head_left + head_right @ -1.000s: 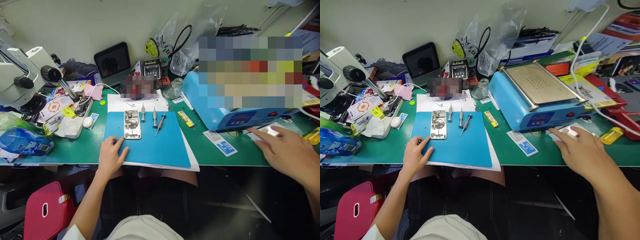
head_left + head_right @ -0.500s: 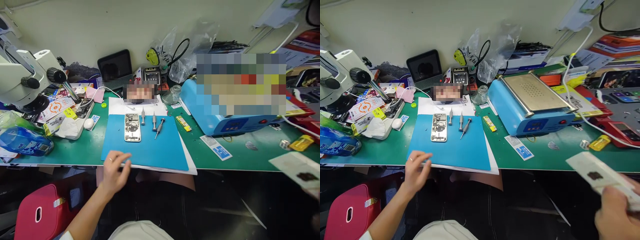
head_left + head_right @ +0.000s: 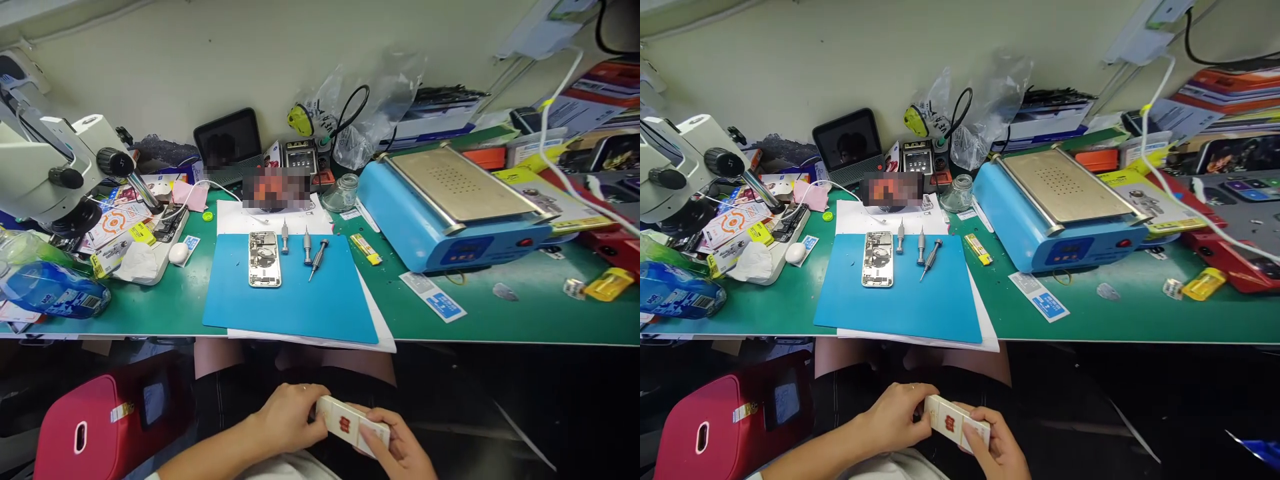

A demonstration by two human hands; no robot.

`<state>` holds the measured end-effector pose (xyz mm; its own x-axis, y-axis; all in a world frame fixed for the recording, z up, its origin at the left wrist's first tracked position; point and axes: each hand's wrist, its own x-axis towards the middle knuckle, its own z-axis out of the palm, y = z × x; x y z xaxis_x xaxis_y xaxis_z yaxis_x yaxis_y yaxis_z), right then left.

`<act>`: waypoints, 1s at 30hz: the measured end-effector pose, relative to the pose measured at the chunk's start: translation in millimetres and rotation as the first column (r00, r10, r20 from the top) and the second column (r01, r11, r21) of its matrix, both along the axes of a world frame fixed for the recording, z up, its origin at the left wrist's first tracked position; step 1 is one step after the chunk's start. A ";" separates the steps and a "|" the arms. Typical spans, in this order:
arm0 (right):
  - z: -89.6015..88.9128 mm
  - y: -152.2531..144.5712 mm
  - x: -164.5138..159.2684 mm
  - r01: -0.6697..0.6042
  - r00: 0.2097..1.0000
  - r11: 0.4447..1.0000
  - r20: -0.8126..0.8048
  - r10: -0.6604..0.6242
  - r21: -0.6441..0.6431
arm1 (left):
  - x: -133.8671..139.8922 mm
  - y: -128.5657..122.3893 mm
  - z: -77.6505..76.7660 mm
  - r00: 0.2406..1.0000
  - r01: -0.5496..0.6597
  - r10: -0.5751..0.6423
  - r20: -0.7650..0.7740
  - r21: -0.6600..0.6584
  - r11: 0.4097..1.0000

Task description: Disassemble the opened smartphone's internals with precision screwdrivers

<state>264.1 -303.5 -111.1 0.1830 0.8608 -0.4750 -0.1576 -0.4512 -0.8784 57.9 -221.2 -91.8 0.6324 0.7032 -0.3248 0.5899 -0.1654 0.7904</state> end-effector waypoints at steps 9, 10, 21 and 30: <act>-34.0 -9.8 -11.6 -0.197 0.957 0.972 0.241 0.163 0.125 | -1.8 -9.4 -17.4 0.985 -0.024 0.014 -0.171 -0.059 0.998; -38.1 -10.0 -7.3 -0.256 0.922 0.953 0.337 0.191 0.160 | -1.5 -8.1 -17.6 0.985 -0.011 -0.001 -0.172 -0.071 0.997; -40.2 0.9 -9.1 -0.739 0.535 0.526 0.841 0.077 0.422 | -22.3 -2.7 -16.4 0.996 0.067 -0.081 -0.047 -0.240 0.968; -24.9 13.4 -26.0 -0.747 0.548 0.469 0.836 0.033 0.471 | -1.4 -7.1 -17.0 0.991 -0.116 0.130 0.034 -0.269 0.956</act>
<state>238.1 -290.2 -136.0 -0.3640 0.8288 0.4248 0.5811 0.5586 -0.5918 56.5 -228.3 -108.8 0.5668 0.6690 -0.4808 0.5507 0.1263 0.8251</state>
